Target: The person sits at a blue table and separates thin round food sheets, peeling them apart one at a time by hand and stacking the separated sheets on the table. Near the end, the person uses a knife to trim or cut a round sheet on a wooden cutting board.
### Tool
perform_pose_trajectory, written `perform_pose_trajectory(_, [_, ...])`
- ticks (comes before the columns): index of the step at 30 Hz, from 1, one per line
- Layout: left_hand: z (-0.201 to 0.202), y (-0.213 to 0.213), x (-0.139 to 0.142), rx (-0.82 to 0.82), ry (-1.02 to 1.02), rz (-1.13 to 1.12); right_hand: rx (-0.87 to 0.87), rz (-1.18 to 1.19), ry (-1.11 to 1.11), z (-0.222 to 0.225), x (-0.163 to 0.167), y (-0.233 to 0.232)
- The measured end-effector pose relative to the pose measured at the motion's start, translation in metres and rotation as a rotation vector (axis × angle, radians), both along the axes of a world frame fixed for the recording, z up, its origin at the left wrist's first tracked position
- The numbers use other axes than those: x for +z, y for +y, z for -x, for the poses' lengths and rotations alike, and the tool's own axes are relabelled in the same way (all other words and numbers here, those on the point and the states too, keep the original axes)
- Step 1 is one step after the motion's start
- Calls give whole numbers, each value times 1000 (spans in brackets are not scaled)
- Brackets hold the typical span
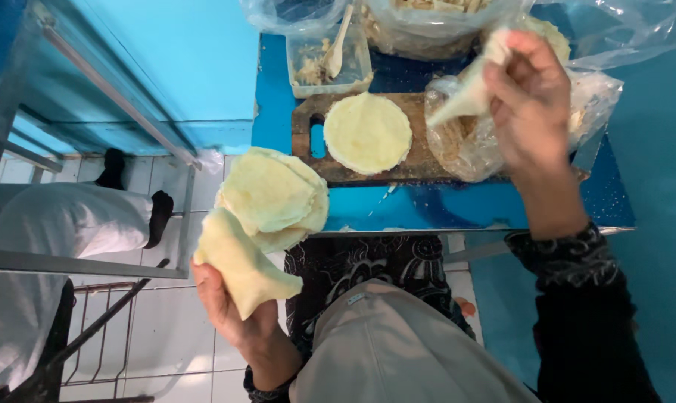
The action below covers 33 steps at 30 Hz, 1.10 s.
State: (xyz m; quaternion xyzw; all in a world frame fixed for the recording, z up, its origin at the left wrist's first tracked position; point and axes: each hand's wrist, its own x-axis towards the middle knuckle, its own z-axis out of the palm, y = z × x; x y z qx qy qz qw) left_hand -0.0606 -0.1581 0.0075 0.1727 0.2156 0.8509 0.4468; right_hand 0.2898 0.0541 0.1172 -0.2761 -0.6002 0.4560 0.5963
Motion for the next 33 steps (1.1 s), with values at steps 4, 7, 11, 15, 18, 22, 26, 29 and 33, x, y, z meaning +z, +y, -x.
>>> perform_pose_trajectory(4, [-6, 7, -6, -67, -28, -12, -203, -280, -682, 59, -21, 0])
perform_pose_trajectory(7, [-9, 7, -9, -89, -37, 5, -135, -587, -1080, 81, -35, -9])
perform_pose_trajectory(11, [-6, 5, -13, -70, -32, 6, -87, -556, -1088, 79, -38, -20])
perform_pose_trajectory(15, [-5, 7, -14, -86, -44, -5, -122, -581, -1145, 75, -33, -19])
perform_pose_trajectory(18, [-10, 10, -13, -99, -35, -8, -140, -334, -1063, 82, -27, -8])
perform_pose_trajectory(22, [-13, 11, -11, -122, -66, 39, -198, -181, -939, 93, -22, 1])
perform_pose_trajectory(26, [-11, 7, -14, -107, -61, 24, -193, -562, -1172, 98, -36, -22])
perform_pose_trajectory(29, [-11, 6, -19, -118, -72, 14, -146, -620, -1188, 96, -45, -34])
perform_pose_trajectory(33, [-12, 7, -23, -139, -74, 26, -65, -660, -1122, 90, -38, -34])
